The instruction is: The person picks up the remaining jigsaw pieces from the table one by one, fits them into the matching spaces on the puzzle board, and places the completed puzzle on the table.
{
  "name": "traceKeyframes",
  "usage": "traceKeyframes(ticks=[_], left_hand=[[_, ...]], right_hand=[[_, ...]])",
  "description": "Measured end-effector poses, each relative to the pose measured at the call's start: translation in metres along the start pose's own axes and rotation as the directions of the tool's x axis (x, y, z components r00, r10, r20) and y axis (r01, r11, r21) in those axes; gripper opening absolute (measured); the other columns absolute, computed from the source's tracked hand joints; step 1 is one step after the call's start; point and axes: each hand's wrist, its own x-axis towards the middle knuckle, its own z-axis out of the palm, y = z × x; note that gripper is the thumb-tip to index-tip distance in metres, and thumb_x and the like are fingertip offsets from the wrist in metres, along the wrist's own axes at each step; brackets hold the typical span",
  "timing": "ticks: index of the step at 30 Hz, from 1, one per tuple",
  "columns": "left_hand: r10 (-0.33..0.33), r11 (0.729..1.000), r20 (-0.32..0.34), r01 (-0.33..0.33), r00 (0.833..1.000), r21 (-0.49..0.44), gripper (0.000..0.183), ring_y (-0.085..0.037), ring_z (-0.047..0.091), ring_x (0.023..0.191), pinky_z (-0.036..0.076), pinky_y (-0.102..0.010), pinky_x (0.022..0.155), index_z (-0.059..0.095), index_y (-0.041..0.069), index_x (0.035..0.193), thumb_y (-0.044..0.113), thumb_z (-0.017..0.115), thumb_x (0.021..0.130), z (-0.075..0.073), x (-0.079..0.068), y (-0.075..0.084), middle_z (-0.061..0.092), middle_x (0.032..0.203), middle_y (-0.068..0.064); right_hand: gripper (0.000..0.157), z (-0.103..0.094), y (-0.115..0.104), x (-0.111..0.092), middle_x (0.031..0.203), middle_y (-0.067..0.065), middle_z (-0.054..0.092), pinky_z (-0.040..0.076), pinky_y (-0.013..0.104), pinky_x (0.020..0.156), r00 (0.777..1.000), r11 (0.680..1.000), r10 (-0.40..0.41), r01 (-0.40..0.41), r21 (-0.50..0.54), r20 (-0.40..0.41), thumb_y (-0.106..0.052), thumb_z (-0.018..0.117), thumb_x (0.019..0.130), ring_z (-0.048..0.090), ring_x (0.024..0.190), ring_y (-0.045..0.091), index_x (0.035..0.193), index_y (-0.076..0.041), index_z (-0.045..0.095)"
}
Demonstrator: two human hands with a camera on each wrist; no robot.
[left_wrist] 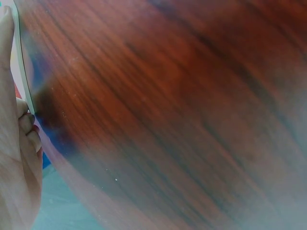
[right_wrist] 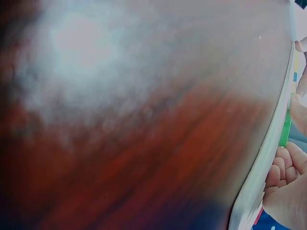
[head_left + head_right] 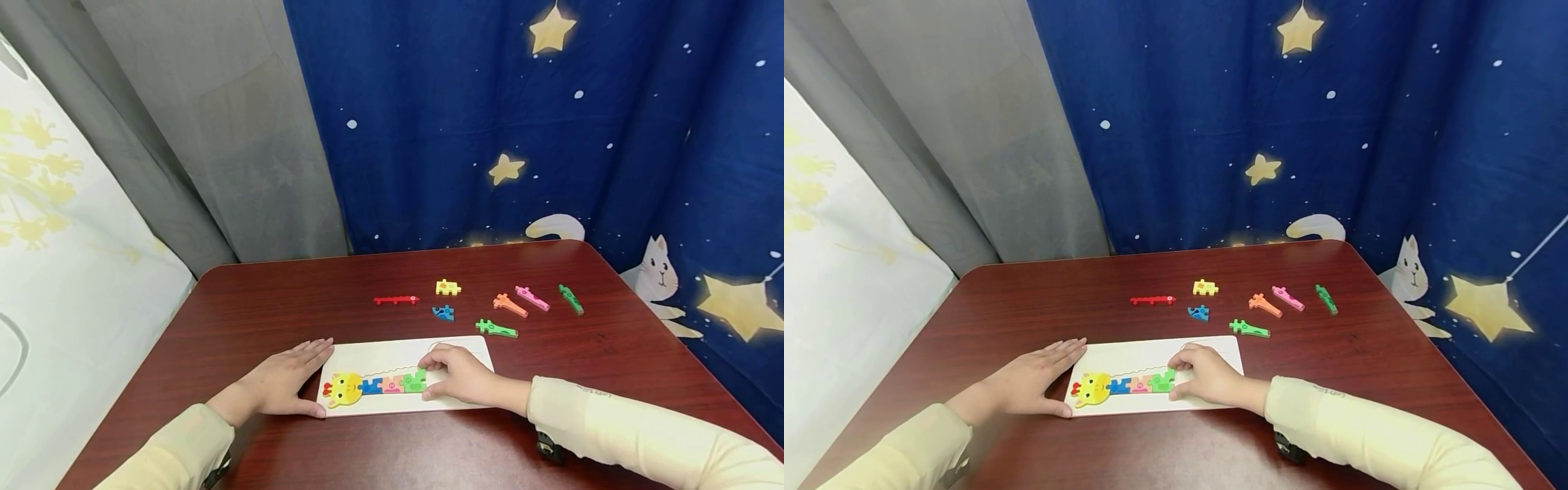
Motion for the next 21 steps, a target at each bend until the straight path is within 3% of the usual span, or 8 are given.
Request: traceKeyframes(ticks=[8,21], left_hand=[[0.034,0.999,-0.052,-0.033,0.998,0.018,0.111,-0.026,0.031,0.141,0.032,-0.042,0.110,0.032,0.003,0.151,0.085,0.042,0.077,0.002,0.000,-0.001,0.030,0.156,-0.011],[0.027,1.000,-0.024,-0.027,0.999,0.014,0.110,-0.026,0.028,0.142,0.031,-0.041,0.111,0.029,0.005,0.153,0.085,0.040,0.078,0.004,0.000,-0.003,0.028,0.157,-0.010]], right_hand=[[0.041,-0.003,0.000,0.000,0.095,-0.006,0.063,0.048,0.026,0.079,1.000,0.999,0.021,-0.021,0.031,-0.011,-0.024,0.088,0.071,0.056,0.086,0.011,0.105,-0.009,0.071],[0.039,-0.012,-0.001,0.005,0.095,-0.001,0.064,0.049,0.030,0.074,0.997,0.999,0.002,0.000,0.034,-0.071,-0.022,0.087,0.073,0.059,0.086,0.017,0.105,-0.007,0.071]])
